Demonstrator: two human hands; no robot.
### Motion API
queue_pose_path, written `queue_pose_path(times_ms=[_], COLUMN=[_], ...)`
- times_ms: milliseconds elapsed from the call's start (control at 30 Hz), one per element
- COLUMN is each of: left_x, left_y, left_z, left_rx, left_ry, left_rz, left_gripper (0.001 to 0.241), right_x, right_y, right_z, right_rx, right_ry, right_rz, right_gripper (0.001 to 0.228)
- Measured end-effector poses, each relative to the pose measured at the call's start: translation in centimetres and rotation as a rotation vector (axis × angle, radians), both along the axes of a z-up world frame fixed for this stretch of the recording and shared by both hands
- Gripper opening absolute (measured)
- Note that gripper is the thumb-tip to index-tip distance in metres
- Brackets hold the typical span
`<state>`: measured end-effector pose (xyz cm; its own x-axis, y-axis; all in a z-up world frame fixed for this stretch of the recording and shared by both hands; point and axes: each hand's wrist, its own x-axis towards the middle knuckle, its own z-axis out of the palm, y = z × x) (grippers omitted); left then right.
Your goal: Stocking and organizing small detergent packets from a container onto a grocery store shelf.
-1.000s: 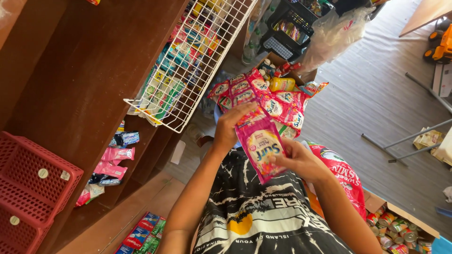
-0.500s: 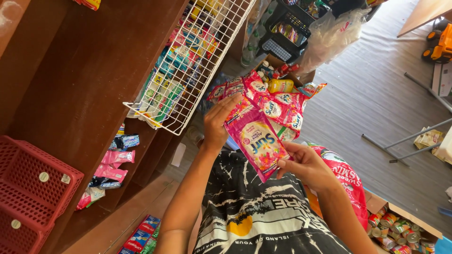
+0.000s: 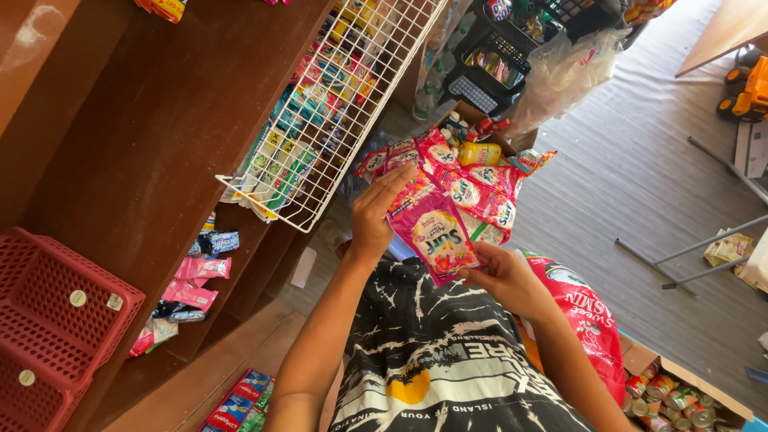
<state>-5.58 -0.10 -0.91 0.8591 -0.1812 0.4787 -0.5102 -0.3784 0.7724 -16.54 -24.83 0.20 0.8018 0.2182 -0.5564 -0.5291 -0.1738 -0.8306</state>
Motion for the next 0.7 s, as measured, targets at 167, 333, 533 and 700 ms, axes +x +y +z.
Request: queue_pose_path(times_ms=[167,333,533,700], left_x=[-0.1,0.1,0.0,-0.2], left_y=[0.1,0.0,0.1,-0.2], left_z=[0.4,1.3,1.6,3.6], left_rx=[-0.016,-0.019,-0.015,-0.067], left_ry=[0.008,0.002,-0.019,0.023], left_rz=[-0.016,-0.024,-0.037,-0.08], left_gripper=[0.05,0.049,0.052,0.057], right_x=[0.5,0.5,2.6,4.3], right_y=[-0.2,-0.1,2.2,3.5], right_z=[-1.3,-3.8,-1.3,-1.1], right_rx=[0.116,0.041,-0.439,-0.223], right_ry=[0.014,-0.036,-0.189,-0.614], right_rz=[0.039,-0.003,0.19,0.054], right_gripper=[0.036,0.043,0.058,0.067])
